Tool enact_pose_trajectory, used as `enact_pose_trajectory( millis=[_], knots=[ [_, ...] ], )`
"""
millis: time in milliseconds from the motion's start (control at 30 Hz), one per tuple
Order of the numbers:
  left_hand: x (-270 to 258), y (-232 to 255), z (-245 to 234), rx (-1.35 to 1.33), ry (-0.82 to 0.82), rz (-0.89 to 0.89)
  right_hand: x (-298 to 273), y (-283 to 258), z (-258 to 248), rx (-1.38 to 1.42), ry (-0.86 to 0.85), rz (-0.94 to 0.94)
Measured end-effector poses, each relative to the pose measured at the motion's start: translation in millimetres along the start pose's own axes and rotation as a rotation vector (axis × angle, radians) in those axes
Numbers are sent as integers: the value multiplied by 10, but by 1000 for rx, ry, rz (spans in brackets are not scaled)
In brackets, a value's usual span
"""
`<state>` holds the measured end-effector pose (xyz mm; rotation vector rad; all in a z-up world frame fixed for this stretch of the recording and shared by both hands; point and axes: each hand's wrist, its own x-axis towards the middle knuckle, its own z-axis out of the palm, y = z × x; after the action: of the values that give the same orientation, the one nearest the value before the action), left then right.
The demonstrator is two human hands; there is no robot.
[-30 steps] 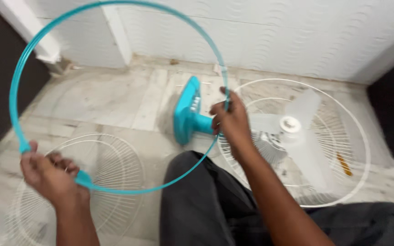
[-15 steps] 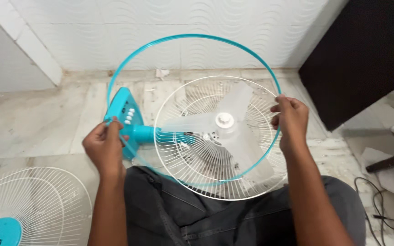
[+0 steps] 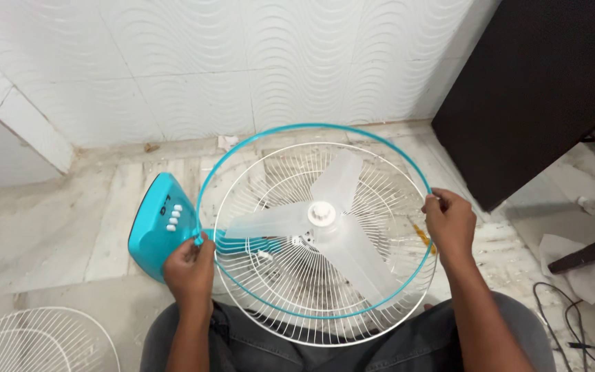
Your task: The person assembles a teal LG pedestal fan by attaching the front and rear wire cages to the fan head. They use a yellow screwdriver to tighten the screws securing the cages.
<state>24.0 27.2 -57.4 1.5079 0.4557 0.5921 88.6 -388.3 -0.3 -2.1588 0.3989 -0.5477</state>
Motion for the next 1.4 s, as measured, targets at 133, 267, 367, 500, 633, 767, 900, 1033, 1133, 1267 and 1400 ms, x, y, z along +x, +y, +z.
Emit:
enact_pose_trajectory(
  millis=[133,267,367,500,633,767,900,1033,1133,1267,1400],
  knots=[
    [-20,10,5,40,-13,-99,-8,130,38,-1,37,6],
    [-83,1,-21,46,-7,-121,-34,168,36,-9,46,1],
    [-110,-2,-25,55,-11,-133,-35,191,16,-24,39,25],
    [-124,-4,-50,74,-31,-203,-57,186,1,-8,26,67],
    [-168,-2,-75,154,-15,-223,-98,212,-33,21,15,82],
    [-193,10,-76,140,-24,-249,-113,221,-80,70,-11,151],
    [-221,-68,-121,115,-42,-266,-137,250,-92,123,-39,193],
    [-281,-151,-159,57,-68,-268,-179,320,-92,166,-58,186],
    [-295,-137,-150,-37,-98,-238,-204,360,-99,205,-74,200],
    [-282,-114,-147,-9,-97,-275,-220,401,-94,262,-84,202],
    [-260,-112,-131,-3,-96,-295,-210,405,-66,270,-60,223]
  ],
)
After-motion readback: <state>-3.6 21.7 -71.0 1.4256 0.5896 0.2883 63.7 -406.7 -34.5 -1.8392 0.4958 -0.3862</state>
